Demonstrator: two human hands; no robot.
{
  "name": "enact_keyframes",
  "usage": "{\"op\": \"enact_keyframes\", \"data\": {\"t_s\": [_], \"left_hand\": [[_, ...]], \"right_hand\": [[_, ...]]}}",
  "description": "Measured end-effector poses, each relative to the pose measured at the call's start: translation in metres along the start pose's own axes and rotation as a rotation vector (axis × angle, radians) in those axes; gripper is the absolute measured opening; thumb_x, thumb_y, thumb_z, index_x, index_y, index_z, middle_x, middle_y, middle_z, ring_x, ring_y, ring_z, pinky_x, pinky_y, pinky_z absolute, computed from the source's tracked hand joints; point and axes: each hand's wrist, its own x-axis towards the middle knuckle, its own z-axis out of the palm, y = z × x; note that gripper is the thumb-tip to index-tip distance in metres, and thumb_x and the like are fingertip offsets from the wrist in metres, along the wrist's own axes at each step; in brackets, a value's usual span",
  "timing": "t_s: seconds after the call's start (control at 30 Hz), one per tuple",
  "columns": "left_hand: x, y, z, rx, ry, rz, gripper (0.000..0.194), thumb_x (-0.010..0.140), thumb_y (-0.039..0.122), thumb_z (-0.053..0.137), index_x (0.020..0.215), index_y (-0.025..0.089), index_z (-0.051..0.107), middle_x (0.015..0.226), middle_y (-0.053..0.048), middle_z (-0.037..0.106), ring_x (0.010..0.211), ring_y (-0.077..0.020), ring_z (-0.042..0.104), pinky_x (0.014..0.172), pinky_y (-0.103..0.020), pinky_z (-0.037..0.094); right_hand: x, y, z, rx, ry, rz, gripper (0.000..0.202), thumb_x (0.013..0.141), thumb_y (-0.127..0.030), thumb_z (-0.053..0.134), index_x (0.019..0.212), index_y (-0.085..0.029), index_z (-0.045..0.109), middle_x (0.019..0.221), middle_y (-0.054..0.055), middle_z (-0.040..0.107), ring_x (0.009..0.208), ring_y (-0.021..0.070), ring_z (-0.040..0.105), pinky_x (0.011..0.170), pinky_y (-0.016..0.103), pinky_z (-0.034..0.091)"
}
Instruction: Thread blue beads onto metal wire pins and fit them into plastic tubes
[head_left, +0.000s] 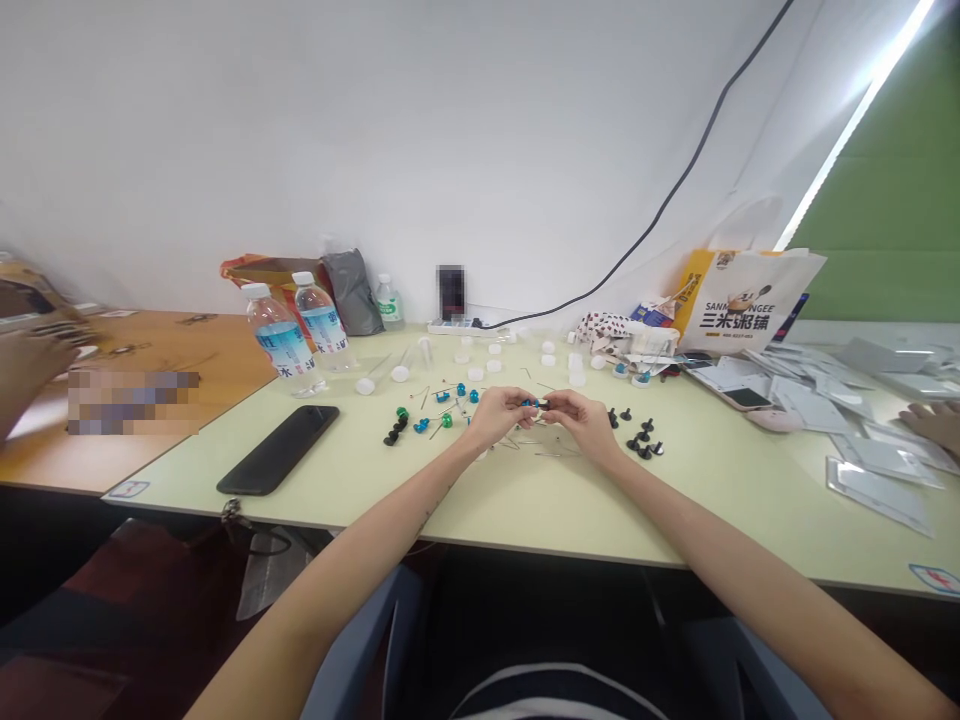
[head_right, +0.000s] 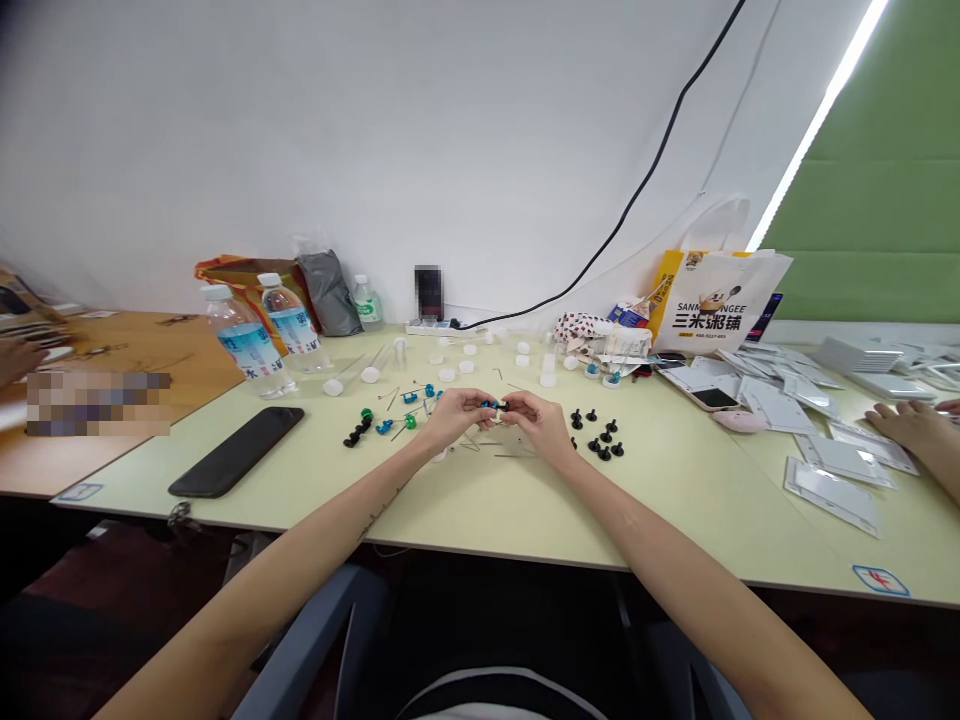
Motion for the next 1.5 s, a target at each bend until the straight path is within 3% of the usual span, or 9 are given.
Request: {"op": "enact_keyframes", "data": {"t_s": [0.67, 0.9, 1.07, 1.5], "left_hand": [[-0.0022, 0.001, 0.0014, 0.018, 0.0, 0.004, 0.017, 0.067, 0.016, 0.065, 0.082, 0.008, 0.064, 0.063, -0.004, 0.064, 0.056, -0.0134, 0.062, 0.057, -0.025, 0.052], [0.0014, -0.0044, -0.0006, 0.004, 0.032, -0.014, 0.02, 0.067, 0.02, 0.068, 0.083, 0.008, 0.063, 0.062, -0.004, 0.065, 0.055, -0.0139, 0.062, 0.057, -0.026, 0.052], [0.0002, -0.0047, 0.0018, -0.014, 0.036, -0.017, 0.017, 0.067, 0.017, 0.067, 0.081, 0.008, 0.063, 0.061, -0.003, 0.064, 0.055, -0.013, 0.062, 0.057, -0.025, 0.052], [-0.0036, 0.0022, 0.006, -0.006, 0.036, -0.026, 0.014, 0.067, 0.013, 0.065, 0.08, 0.008, 0.063, 0.06, -0.002, 0.063, 0.053, -0.0115, 0.06, 0.055, -0.024, 0.052]], "right_hand": [[0.0, 0.0016, -0.0001, -0.001, -0.03, 0.066, 0.026, 0.073, -0.038, 0.061, 0.088, -0.017, 0.064, 0.066, 0.003, 0.067, 0.059, 0.0177, 0.065, 0.064, 0.033, 0.056], [0.003, 0.0033, -0.0006, -0.066, 0.003, 0.026, 0.037, 0.07, -0.031, 0.065, 0.104, -0.019, 0.059, 0.084, 0.004, 0.067, 0.074, 0.0172, 0.065, 0.074, 0.033, 0.054], [0.002, 0.0027, 0.0, -0.09, -0.016, 0.003, 0.024, 0.072, -0.031, 0.063, 0.091, -0.017, 0.062, 0.083, 0.005, 0.068, 0.072, 0.0175, 0.065, 0.072, 0.033, 0.053], [0.0004, 0.0029, -0.0012, -0.051, -0.017, 0.044, 0.022, 0.07, -0.032, 0.063, 0.087, -0.017, 0.063, 0.077, 0.004, 0.069, 0.064, 0.0178, 0.065, 0.067, 0.034, 0.055]]}}
